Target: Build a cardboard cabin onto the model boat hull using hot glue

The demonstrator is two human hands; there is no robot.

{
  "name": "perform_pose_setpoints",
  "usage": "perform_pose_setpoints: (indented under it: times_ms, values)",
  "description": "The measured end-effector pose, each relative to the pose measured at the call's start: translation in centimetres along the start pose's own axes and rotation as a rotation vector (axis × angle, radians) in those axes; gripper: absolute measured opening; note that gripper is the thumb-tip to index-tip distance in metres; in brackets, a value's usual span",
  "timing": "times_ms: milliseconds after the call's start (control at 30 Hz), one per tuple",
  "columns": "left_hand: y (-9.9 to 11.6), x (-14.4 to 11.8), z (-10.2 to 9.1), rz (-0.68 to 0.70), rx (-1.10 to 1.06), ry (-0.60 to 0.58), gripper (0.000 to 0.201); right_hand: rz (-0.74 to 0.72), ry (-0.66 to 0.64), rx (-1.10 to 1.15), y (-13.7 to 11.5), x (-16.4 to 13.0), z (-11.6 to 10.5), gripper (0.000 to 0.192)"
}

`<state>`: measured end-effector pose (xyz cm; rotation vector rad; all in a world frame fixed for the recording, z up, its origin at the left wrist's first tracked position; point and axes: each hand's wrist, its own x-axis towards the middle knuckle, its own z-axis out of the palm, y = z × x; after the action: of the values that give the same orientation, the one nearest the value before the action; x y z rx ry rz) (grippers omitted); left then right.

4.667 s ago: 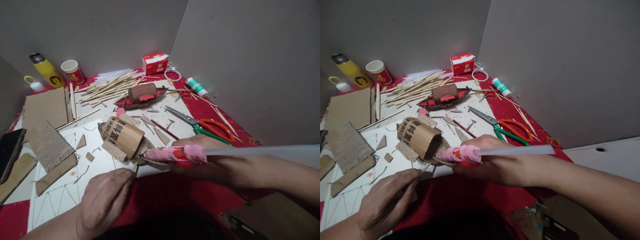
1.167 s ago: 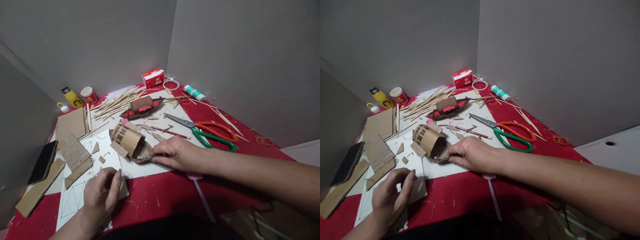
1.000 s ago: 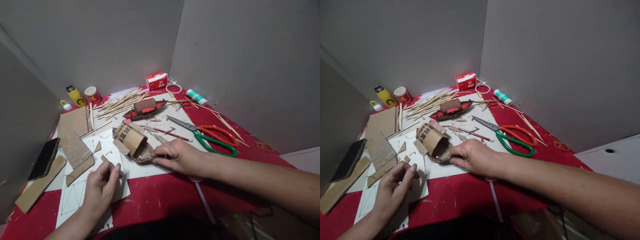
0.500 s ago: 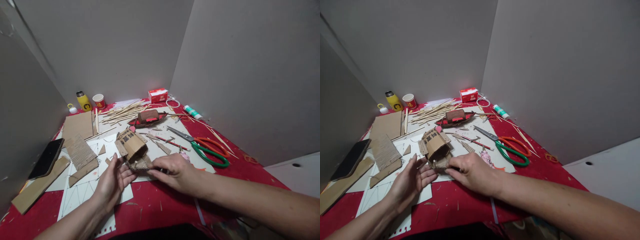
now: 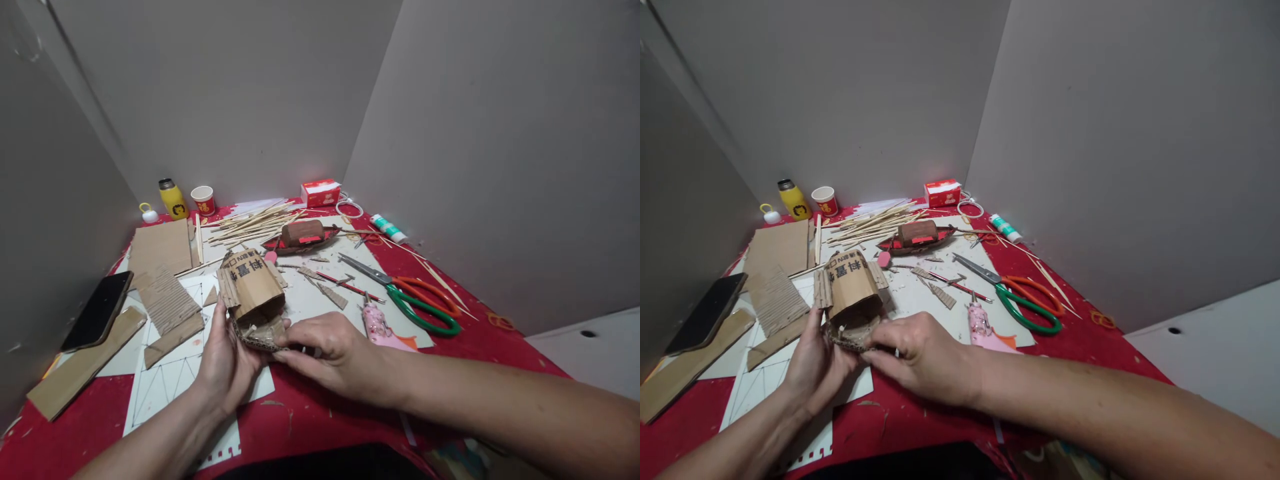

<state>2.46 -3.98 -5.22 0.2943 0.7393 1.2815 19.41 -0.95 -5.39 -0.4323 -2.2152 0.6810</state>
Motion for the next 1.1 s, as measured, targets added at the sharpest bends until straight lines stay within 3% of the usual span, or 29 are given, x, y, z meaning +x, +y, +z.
perform_pose_setpoints:
  times_ms: [167,267,433,700,933,1100]
  values:
    - [0.4,0.3,0.1,0.068,-0.012,0.097,0.054,0.049,0.061,0.067,-1.0,0.2,-0.6,0.021]
    - [0.5,0.4,0.4,0.085,-0.024,0.159,0.05,0.099,0.136,-0.012,-1.7,0.4,-1.2,0.016]
    - [0.1,0.6,0.1,0.175,-0.018,0.125,0.052,0.166,0.187,-0.041,-2.3,1.2,-1.2,0.01]
    - [-0.6,0.9,-0.9,0.292,0.018,0.071,0.053,0.064,0.148,-0.07,-2.6,1.8,0.9,0.018]
    - [-0.9,0.9,-1.2,0.353,0.069,0.067,0.049,0.094,0.096,-0.092,-2.6,2.1,2.0,0.017]
    - [-1.1,1.0,-1.7,0.402,0.133,0.128,0.045,0.141,0.073,-0.111,-2.7,2.4,2.4,0.015]
